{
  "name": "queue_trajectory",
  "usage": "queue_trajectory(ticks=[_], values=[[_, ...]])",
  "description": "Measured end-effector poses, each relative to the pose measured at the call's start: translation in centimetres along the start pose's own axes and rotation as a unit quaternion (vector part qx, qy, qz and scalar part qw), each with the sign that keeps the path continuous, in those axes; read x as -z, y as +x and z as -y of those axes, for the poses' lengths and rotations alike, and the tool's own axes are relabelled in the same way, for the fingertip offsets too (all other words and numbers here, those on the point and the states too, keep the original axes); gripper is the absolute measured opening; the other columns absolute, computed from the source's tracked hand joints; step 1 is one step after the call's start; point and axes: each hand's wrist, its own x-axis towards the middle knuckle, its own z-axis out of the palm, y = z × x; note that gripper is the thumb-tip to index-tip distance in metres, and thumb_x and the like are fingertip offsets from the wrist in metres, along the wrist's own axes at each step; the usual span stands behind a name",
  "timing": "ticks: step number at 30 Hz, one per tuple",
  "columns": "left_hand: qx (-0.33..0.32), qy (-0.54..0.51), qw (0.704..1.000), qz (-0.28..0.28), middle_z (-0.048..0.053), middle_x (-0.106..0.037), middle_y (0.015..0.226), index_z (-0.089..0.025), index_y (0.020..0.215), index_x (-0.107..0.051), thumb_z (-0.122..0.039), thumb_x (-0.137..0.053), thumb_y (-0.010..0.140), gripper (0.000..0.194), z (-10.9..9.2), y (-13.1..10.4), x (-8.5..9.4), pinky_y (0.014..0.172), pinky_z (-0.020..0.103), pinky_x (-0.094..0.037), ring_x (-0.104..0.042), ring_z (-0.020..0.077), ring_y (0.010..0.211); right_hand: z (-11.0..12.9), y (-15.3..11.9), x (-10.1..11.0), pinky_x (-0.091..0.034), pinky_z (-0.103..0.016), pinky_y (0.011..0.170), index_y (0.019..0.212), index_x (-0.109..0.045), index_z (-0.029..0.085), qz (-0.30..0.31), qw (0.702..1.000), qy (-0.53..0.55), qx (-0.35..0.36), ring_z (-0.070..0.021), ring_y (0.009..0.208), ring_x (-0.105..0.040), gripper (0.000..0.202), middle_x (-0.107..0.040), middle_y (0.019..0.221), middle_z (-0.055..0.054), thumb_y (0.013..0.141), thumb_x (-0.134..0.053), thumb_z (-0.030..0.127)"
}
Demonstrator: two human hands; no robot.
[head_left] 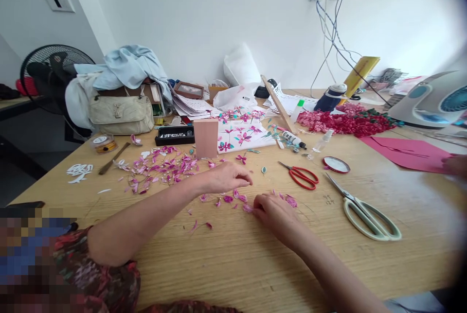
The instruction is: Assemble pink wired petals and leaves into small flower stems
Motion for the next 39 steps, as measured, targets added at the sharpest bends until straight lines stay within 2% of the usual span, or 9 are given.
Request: queue_trajectory(ticks=[5, 10, 16, 18, 22, 24, 30, 36, 39], values=[[0.075, -0.158, 0.985, -0.007, 0.002, -0.061, 0.072, -0.010, 0.085, -0.063, -0.017, -0.050, 0.077, 0.017, -0.3, 0.1, 0.1, 0.058, 0.018, -0.039, -0.053, 0.0089, 0.065, -0.6, -0.2, -0.6, -0.033, -0.026, 0.061, 0.073, -0.059, 0.017, 0.004, 1.000, 0.000, 0.004, -0.0194, 0.075, -0.057, 0.019, -0.064, 0.078, -0.007, 0.085, -0.044, 0.019], [0.105, -0.179, 0.978, -0.011, 0.002, -0.059, 0.074, -0.010, 0.085, -0.062, -0.017, -0.049, 0.077, 0.016, -0.7, -0.4, 0.2, 0.055, 0.018, -0.040, -0.053, 0.0085, 0.065, -0.5, -1.1, 0.6, -0.034, -0.026, 0.062, 0.071, -0.055, 0.017, -0.045, 0.998, 0.049, -0.001, -0.0184, 0.073, -0.054, 0.015, -0.062, 0.076, -0.006, 0.082, -0.044, 0.014], [0.041, -0.183, 0.982, -0.014, 0.007, -0.057, 0.099, -0.015, 0.105, -0.056, -0.009, -0.050, 0.073, 0.033, -1.5, -0.9, 0.0, 0.062, 0.020, -0.044, -0.054, 0.0102, 0.079, -0.3, -2.4, 2.7, -0.032, -0.026, 0.055, 0.068, -0.046, 0.019, -0.148, 0.965, 0.215, 0.022, -0.0162, 0.063, -0.048, 0.018, -0.055, 0.068, -0.002, 0.083, -0.041, 0.025], [0.017, -0.200, 0.980, -0.016, 0.007, -0.058, 0.098, -0.015, 0.102, -0.057, -0.012, -0.057, 0.070, 0.032, -2.0, -0.9, -0.2, 0.060, 0.020, -0.043, -0.054, 0.0106, 0.077, -0.4, -2.4, 2.9, -0.031, -0.025, 0.053, 0.065, -0.044, 0.019, -0.128, 0.946, 0.297, 0.034, -0.0145, 0.059, -0.043, 0.021, -0.049, 0.062, 0.000, 0.082, -0.042, 0.030], [-0.014, -0.217, 0.975, -0.053, 0.001, -0.059, 0.073, -0.012, 0.076, -0.062, -0.019, -0.062, 0.070, 0.009, -2.9, -0.7, -0.2, 0.059, 0.019, -0.040, -0.051, 0.0089, 0.067, -0.5, -2.2, 3.1, -0.027, -0.022, 0.049, 0.067, -0.045, 0.018, -0.025, 0.881, 0.472, 0.035, -0.0106, 0.052, -0.033, 0.026, -0.035, 0.058, 0.004, 0.080, -0.045, 0.041], [-0.011, -0.232, 0.971, -0.064, -0.001, -0.056, 0.063, -0.012, 0.067, -0.061, -0.020, -0.062, 0.070, 0.008, -3.1, -0.6, -0.1, 0.057, 0.019, -0.037, -0.048, 0.0077, 0.061, -0.4, -2.2, 3.3, -0.027, -0.022, 0.049, 0.069, -0.046, 0.018, -0.007, 0.856, 0.516, 0.032, -0.0099, 0.053, -0.032, 0.028, -0.036, 0.058, 0.005, 0.080, -0.046, 0.043], [0.058, -0.340, 0.937, -0.054, -0.004, -0.049, 0.055, -0.011, 0.064, -0.057, -0.022, -0.062, 0.068, 0.013, -3.4, -0.3, -0.2, 0.050, 0.018, -0.032, -0.042, 0.0058, 0.052, 0.3, -2.0, 4.1, -0.027, -0.021, 0.047, 0.069, -0.053, 0.017, -0.082, 0.859, 0.506, 0.018, -0.0102, 0.053, -0.035, 0.031, -0.042, 0.059, 0.003, 0.072, -0.055, 0.047], [0.016, -0.363, 0.928, -0.084, 0.001, -0.051, 0.066, -0.011, 0.076, -0.054, -0.042, -0.043, 0.083, 0.033, -3.0, -0.6, -0.1, 0.058, 0.022, -0.040, -0.048, 0.0081, 0.059, 0.9, -2.1, 4.3, -0.025, -0.021, 0.044, 0.061, -0.050, 0.017, -0.152, 0.851, 0.503, 0.011, -0.0096, 0.050, -0.032, 0.032, -0.039, 0.055, 0.003, 0.072, -0.054, 0.047], [0.004, -0.318, 0.945, -0.079, 0.000, -0.048, 0.064, -0.012, 0.073, -0.052, -0.045, -0.034, 0.086, 0.040, -3.2, -0.9, -0.3, 0.057, 0.021, -0.039, -0.046, 0.0086, 0.059, 0.8, -2.1, 4.3, -0.026, -0.021, 0.044, 0.062, -0.050, 0.017, -0.157, 0.851, 0.500, 0.020, -0.0098, 0.051, -0.033, 0.031, -0.040, 0.056, 0.003, 0.073, -0.054, 0.045]])
